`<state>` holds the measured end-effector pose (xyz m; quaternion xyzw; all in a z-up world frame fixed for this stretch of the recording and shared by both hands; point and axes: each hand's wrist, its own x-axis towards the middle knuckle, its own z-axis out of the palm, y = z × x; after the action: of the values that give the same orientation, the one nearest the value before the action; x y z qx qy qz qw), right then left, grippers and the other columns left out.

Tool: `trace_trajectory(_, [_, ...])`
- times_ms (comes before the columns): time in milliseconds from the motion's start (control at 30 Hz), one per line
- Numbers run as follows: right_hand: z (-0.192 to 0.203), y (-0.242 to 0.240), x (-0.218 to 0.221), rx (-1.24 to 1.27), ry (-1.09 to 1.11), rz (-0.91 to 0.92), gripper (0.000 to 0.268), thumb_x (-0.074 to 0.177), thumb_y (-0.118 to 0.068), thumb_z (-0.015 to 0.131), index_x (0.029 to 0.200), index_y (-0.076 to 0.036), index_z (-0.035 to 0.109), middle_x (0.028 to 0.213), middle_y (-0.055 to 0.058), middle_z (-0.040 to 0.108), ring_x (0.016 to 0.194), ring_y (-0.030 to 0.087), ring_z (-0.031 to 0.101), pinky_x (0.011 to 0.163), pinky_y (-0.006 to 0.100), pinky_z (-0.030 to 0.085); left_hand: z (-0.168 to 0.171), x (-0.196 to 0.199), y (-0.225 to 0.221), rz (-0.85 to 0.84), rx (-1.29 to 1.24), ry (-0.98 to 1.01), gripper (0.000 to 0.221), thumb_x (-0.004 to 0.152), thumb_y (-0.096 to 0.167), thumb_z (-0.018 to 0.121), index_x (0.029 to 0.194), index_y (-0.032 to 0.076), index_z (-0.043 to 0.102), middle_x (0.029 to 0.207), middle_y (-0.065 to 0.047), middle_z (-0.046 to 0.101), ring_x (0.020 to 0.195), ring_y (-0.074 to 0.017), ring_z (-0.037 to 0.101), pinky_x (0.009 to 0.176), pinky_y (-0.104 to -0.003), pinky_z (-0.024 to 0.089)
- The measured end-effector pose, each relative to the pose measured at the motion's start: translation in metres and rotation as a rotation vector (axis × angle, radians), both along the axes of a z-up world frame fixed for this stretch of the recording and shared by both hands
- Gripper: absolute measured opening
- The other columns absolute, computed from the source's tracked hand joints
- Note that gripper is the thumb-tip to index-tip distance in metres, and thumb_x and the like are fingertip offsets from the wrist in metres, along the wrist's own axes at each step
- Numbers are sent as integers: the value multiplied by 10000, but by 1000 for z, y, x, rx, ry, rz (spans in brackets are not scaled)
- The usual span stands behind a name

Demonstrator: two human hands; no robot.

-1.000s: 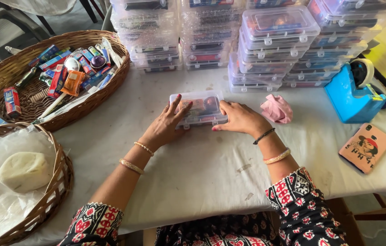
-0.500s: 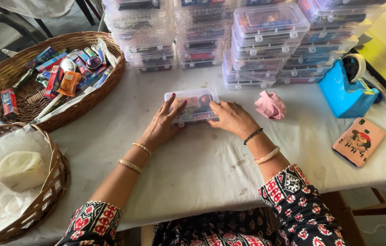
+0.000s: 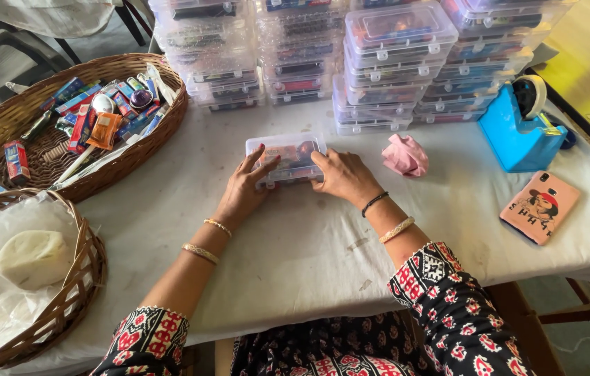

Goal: The person wraps small toiletry items, including toothpaste tubes and a small round object, in clear plastic, places the wrapped bundle into a plastic storage box, closes the lid, and stacks the finished box with a pile of similar boxes on the table.

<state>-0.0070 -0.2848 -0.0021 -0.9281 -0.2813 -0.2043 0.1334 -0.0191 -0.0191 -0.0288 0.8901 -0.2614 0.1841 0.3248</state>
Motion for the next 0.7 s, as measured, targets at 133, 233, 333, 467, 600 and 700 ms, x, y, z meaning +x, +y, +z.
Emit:
trace_trajectory(133, [11, -6, 0, 119, 41, 51, 433, 727, -302, 843, 999, -91, 580, 844, 114, 681, 783, 359, 682, 678, 485, 553, -2, -1, 0, 4, -15, -28, 678, 754, 81, 828, 1381, 263, 646, 1567, -152, 465, 1345, -405, 537, 1090, -442, 499])
trace_trajectory(233, [37, -13, -9, 159, 158, 51, 431, 774, -317, 858, 897, -66, 530, 801, 99, 651, 747, 318, 659, 640, 451, 526, 9, -6, 1, 63, -121, -71, 578, 783, 126, 872, 1319, 232, 683, 1515, -136, 531, 1301, -386, 600, 1052, -433, 536])
trace_trajectory(333, [58, -25, -23, 437, 234, 109, 420, 857, -314, 848, 900, -54, 521, 742, 74, 591, 666, 217, 617, 629, 348, 520, 44, -17, -2, -7, -289, -76, 585, 777, 79, 850, 1324, 198, 684, 1527, -149, 534, 1300, -370, 621, 1020, -415, 581])
trace_trajectory(467, [58, -41, -58, 829, 77, 249, 213, 976, -194, 735, 954, -46, 585, 872, 26, 598, 790, 105, 590, 703, 278, 528, 108, -18, -23, -17, -257, -265, 630, 799, 82, 887, 1379, 176, 660, 1535, -148, 528, 1351, -359, 598, 1082, -437, 556])
trace_trajectory(600, [54, -56, -108, 795, 29, 236, 143, 936, -88, 720, 874, -31, 604, 817, 28, 632, 753, 102, 610, 694, 282, 515, 155, 21, -69, -62, -238, -431, 635, 852, 121, 913, 1421, 192, 640, 1564, -148, 500, 1336, -343, 626, 1095, -428, 561])
trace_trajectory(700, [37, -81, -141, 712, 23, 178, 160, 900, -50, 757, 814, -47, 622, 808, 32, 662, 713, 109, 652, 646, 254, 529, 173, 60, -115, -121, -263, -477, 621, 865, 133, 908, 1425, 191, 646, 1553, -161, 504, 1324, -371, 626, 1083, -415, 564])
